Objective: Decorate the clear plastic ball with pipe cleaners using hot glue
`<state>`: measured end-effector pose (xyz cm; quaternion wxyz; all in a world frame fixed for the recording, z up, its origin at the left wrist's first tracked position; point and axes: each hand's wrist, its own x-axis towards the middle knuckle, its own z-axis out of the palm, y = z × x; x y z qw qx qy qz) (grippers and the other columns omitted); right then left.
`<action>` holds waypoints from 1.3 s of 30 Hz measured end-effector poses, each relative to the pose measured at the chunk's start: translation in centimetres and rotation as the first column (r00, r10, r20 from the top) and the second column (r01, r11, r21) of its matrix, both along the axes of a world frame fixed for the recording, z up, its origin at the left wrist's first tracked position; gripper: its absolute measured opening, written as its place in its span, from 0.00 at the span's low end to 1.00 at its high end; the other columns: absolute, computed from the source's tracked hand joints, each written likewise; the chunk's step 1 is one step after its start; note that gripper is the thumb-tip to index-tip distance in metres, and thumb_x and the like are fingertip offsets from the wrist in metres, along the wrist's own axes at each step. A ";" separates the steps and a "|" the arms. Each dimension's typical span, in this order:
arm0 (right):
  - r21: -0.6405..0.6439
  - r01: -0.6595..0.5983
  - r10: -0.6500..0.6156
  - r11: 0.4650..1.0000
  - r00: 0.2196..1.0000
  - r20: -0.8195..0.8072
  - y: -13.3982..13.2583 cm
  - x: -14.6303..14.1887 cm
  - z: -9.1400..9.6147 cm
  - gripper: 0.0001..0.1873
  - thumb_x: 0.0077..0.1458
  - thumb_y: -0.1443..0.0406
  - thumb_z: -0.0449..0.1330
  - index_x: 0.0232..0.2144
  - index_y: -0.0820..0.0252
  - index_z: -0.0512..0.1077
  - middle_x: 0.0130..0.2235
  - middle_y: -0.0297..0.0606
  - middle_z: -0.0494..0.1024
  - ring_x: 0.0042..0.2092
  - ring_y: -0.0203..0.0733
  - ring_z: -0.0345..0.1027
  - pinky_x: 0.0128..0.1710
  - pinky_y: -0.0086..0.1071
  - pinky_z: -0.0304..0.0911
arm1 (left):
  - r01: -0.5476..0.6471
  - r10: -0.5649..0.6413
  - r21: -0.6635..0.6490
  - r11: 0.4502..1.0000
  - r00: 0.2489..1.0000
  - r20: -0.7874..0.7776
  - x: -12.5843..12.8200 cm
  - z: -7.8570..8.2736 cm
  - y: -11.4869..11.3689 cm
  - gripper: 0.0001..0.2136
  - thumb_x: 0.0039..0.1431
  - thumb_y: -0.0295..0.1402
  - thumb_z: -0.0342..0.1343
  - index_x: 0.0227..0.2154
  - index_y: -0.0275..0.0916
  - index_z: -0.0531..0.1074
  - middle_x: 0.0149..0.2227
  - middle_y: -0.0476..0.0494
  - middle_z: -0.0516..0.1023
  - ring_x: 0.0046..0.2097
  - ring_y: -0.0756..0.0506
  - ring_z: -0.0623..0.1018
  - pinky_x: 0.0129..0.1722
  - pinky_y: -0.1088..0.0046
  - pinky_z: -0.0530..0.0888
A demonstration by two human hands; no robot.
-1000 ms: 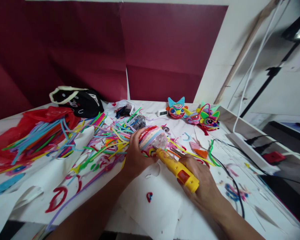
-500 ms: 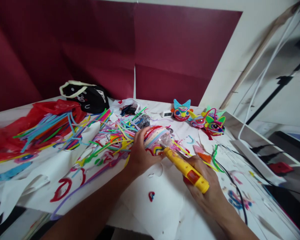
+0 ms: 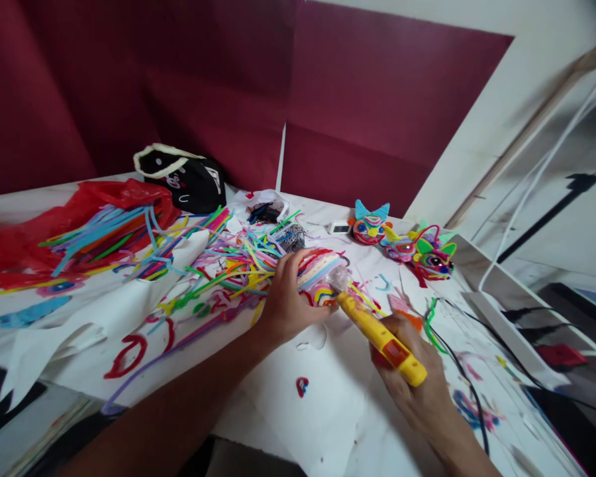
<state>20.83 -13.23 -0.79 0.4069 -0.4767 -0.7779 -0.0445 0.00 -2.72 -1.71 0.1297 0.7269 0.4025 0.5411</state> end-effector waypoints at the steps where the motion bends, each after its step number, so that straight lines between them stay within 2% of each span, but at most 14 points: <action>1: 0.008 0.007 -0.007 1.000 1.000 0.005 0.0 0.0 0.0 0.03 0.65 0.63 0.53 0.37 0.54 0.65 0.33 0.34 0.74 0.29 0.38 0.69 0.26 0.30 0.63 | 0.008 -0.008 -0.002 1.000 1.000 0.007 0.0 0.0 0.0 0.41 0.41 0.36 0.71 0.59 0.39 0.61 0.58 0.32 0.69 0.60 0.32 0.72 0.59 0.52 0.72; 7: 0.040 0.000 0.000 0.999 1.000 0.008 0.1 -0.1 0.3 0.04 0.65 0.63 0.52 0.36 0.55 0.65 0.30 0.32 0.73 0.27 0.37 0.68 0.25 0.29 0.63 | 0.024 -0.024 0.004 1.000 0.999 0.031 0.0 0.1 0.0 0.40 0.42 0.36 0.71 0.59 0.38 0.61 0.58 0.32 0.70 0.60 0.33 0.72 0.59 0.52 0.72; 14: 0.017 0.017 -0.018 1.000 0.999 0.030 0.1 0.2 0.1 0.02 0.63 0.65 0.52 0.37 0.55 0.65 0.31 0.33 0.74 0.27 0.37 0.69 0.25 0.30 0.64 | 0.029 -0.022 -0.072 0.997 0.996 0.087 0.0 0.3 -0.1 0.40 0.40 0.35 0.72 0.59 0.40 0.62 0.57 0.34 0.71 0.59 0.34 0.73 0.59 0.54 0.73; 19: 0.055 0.024 -0.026 0.998 0.999 0.038 0.2 0.0 0.4 0.02 0.63 0.66 0.52 0.36 0.54 0.64 0.32 0.34 0.74 0.28 0.38 0.70 0.25 0.29 0.65 | 0.035 -0.022 -0.101 0.994 0.992 0.123 0.0 0.3 -0.1 0.41 0.38 0.36 0.72 0.59 0.41 0.63 0.57 0.35 0.71 0.58 0.33 0.74 0.58 0.53 0.74; 26: 0.061 0.032 -0.035 0.998 0.999 0.041 0.2 0.0 0.4 0.04 0.65 0.63 0.51 0.37 0.54 0.64 0.31 0.33 0.74 0.26 0.36 0.69 0.24 0.29 0.64 | 0.069 -0.044 -0.153 0.986 0.985 0.165 0.0 0.4 -0.1 0.42 0.38 0.35 0.72 0.59 0.40 0.63 0.58 0.33 0.71 0.58 0.32 0.74 0.59 0.51 0.73; 30: 0.049 0.004 -0.005 0.999 1.000 0.020 0.3 -0.1 0.3 0.03 0.65 0.64 0.51 0.38 0.54 0.64 0.31 0.34 0.74 0.28 0.38 0.70 0.25 0.29 0.65 | 0.094 -0.054 -0.186 0.978 0.976 0.212 0.0 0.2 0.0 0.42 0.37 0.35 0.72 0.59 0.40 0.63 0.58 0.33 0.71 0.58 0.33 0.74 0.58 0.51 0.73; 35: 0.007 -0.010 0.010 1.000 0.999 -0.036 0.5 -0.1 -0.1 0.08 0.65 0.63 0.50 0.44 0.55 0.66 0.38 0.40 0.77 0.35 0.43 0.74 0.31 0.34 0.68 | 0.146 -0.077 -0.251 0.957 0.961 0.265 0.0 -0.2 0.4 0.44 0.36 0.34 0.72 0.60 0.41 0.63 0.58 0.35 0.72 0.58 0.34 0.75 0.58 0.52 0.73; 39: -0.010 -0.061 0.060 0.998 0.994 -0.088 0.8 0.0 -0.1 0.07 0.64 0.65 0.51 0.43 0.54 0.66 0.39 0.39 0.77 0.36 0.42 0.73 0.34 0.34 0.69 | 0.184 -0.097 -0.284 0.941 0.950 0.296 -0.1 -0.4 0.5 0.44 0.37 0.33 0.72 0.60 0.41 0.62 0.59 0.35 0.72 0.58 0.34 0.75 0.59 0.51 0.73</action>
